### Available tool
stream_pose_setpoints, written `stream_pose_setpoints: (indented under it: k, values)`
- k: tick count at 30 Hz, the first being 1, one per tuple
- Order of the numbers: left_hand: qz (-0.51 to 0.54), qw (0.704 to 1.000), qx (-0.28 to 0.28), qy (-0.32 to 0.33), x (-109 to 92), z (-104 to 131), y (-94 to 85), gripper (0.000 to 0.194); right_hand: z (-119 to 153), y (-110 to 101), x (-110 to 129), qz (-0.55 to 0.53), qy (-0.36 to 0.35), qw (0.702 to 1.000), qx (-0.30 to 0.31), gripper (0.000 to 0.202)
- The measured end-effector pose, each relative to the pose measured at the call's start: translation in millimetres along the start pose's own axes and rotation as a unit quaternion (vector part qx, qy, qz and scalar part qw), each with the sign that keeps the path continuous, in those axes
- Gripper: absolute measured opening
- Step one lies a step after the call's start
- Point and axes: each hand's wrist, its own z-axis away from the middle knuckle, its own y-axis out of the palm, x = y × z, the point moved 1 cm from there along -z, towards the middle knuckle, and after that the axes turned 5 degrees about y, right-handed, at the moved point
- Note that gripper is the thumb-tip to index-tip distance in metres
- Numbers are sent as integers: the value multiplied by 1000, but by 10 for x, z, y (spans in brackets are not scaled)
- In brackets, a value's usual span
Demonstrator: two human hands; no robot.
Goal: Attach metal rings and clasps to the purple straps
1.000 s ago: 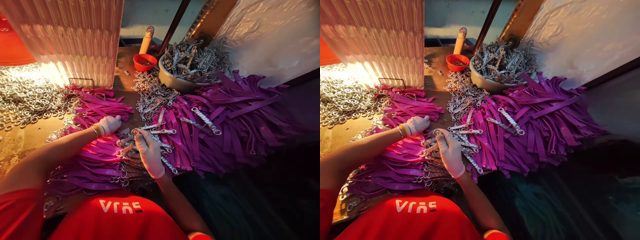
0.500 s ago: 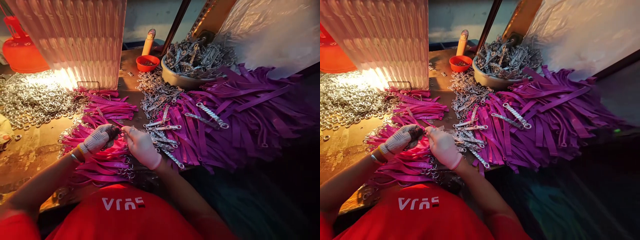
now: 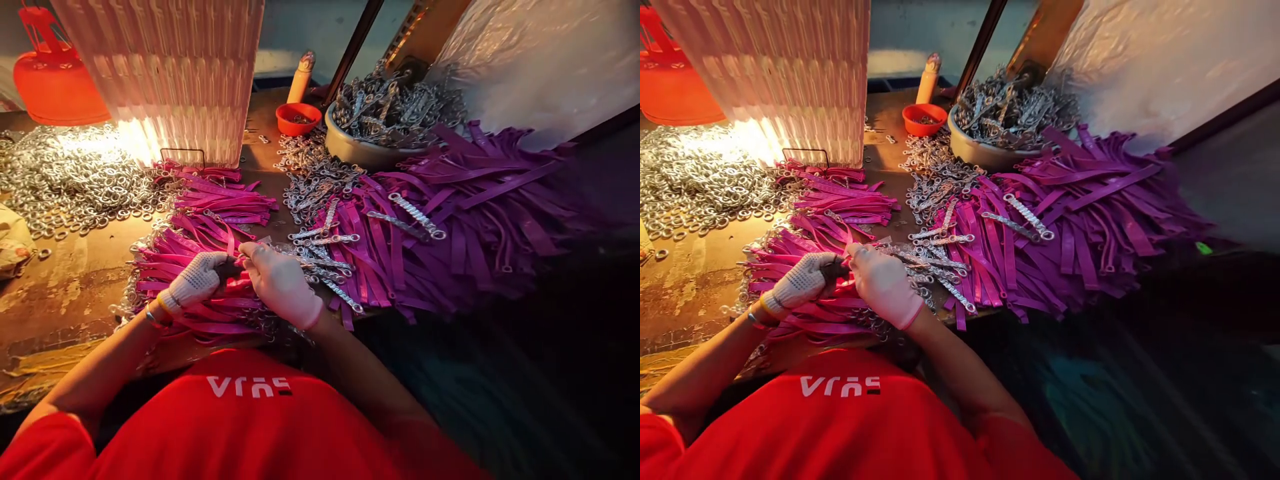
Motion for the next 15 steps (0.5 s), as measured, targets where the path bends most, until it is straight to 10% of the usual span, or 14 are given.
stream_pose_setpoints:
  k: [6, 15]
  values:
    - [4, 999, -43, 6, -28, 164, 84, 24, 40, -151, 58, 93, 27, 988, 118, 37]
    - [-111, 992, 18, 65, -83, 51, -9, 22, 45, 71, 19, 159, -48, 979, 116, 35]
